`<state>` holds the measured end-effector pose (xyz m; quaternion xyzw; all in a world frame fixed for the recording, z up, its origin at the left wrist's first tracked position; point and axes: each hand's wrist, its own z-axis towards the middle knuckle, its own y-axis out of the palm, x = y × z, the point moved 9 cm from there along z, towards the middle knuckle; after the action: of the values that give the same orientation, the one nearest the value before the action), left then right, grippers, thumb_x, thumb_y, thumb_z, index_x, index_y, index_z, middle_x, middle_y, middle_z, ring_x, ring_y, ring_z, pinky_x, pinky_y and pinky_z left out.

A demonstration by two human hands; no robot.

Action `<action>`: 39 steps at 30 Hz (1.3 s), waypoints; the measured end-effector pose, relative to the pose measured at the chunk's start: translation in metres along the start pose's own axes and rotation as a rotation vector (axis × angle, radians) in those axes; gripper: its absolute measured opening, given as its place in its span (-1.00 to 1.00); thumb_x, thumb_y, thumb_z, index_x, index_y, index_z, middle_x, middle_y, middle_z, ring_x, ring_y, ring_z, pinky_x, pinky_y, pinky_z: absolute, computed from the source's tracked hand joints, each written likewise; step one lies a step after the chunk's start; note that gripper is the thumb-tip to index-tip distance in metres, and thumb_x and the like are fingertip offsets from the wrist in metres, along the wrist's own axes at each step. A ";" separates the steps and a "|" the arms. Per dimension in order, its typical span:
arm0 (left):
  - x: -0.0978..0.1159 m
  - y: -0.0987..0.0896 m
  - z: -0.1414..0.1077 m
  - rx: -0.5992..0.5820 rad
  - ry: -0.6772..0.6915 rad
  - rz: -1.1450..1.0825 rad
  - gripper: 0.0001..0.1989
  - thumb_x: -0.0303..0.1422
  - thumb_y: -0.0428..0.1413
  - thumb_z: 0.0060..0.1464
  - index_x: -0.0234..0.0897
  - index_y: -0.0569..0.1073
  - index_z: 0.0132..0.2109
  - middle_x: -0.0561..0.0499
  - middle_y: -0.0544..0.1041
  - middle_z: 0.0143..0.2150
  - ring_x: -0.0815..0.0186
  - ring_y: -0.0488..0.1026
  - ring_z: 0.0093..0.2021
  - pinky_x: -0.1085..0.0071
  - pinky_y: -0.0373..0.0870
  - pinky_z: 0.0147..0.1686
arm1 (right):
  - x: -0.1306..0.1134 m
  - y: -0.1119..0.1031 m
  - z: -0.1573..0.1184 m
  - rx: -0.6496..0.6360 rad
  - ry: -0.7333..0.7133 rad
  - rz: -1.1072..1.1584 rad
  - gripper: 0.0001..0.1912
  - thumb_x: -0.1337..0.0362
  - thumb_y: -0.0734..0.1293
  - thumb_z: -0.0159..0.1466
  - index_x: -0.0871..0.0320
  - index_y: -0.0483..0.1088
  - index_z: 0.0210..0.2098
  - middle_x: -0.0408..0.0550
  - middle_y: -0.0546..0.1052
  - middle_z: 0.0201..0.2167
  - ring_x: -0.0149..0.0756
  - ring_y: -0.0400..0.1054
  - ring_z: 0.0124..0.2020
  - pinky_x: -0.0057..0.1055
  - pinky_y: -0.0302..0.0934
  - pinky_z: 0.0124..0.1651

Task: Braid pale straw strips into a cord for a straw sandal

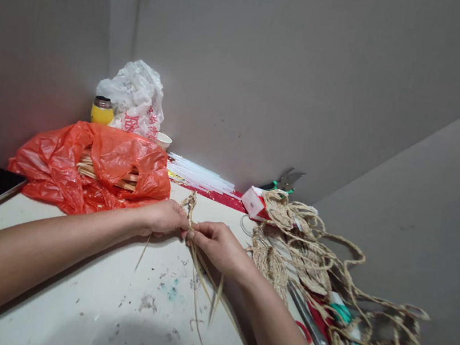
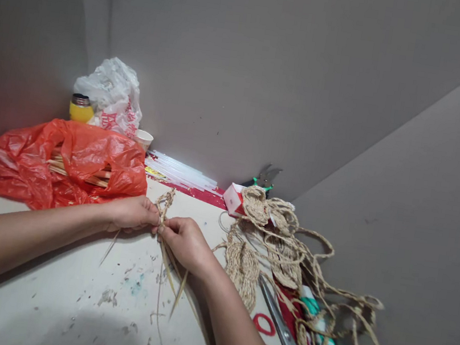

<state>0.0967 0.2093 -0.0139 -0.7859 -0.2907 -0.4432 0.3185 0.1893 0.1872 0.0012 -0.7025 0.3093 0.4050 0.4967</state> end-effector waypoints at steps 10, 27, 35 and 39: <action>0.005 -0.003 -0.002 0.118 0.058 0.092 -0.80 -0.34 0.06 -0.08 -0.32 0.37 -0.59 0.20 0.16 -0.74 0.51 -0.01 -0.70 0.50 -0.11 -0.67 | -0.004 -0.016 -0.007 0.074 0.036 -0.122 -0.78 0.26 0.28 0.08 0.20 0.30 -0.66 -0.24 0.24 -0.73 -0.50 0.00 -0.65 -0.52 -0.12 -0.59; 0.004 0.006 -0.009 -0.010 0.076 -0.112 -0.75 -0.33 0.07 -0.11 -0.26 0.20 -0.63 0.24 0.04 -0.78 0.55 -0.12 -0.76 0.50 -0.23 -0.73 | -0.005 0.026 -0.017 0.107 0.045 -0.177 -0.75 0.35 0.18 0.14 0.17 0.27 -0.66 -0.11 0.37 -0.72 -0.46 0.15 -0.72 -0.49 -0.03 -0.61; 0.005 0.005 -0.010 -0.116 0.040 -0.305 -0.83 -0.31 0.13 -0.12 -0.28 0.32 -0.52 0.27 0.00 -0.80 0.55 -0.18 -0.76 0.47 -0.30 -0.71 | -0.052 0.013 -0.046 -0.123 -0.108 -0.184 -0.65 0.14 0.23 0.19 0.18 0.31 -0.64 -0.16 0.31 -0.70 -0.44 0.10 -0.63 -0.48 -0.05 -0.57; 0.006 0.007 -0.011 -0.188 0.031 -0.364 -0.79 -0.26 0.17 -0.14 -0.29 0.33 -0.48 0.28 -0.01 -0.77 0.56 -0.20 -0.74 0.48 -0.34 -0.68 | -0.032 -0.040 -0.027 0.303 -0.045 0.067 -0.70 0.09 0.26 0.17 0.20 0.37 -0.51 -0.10 0.41 -0.58 -0.40 0.23 -0.56 -0.50 0.09 -0.51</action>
<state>0.0991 0.1974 -0.0060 -0.7397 -0.3801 -0.5308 0.1629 0.2140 0.1750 0.0519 -0.5996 0.3790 0.3854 0.5902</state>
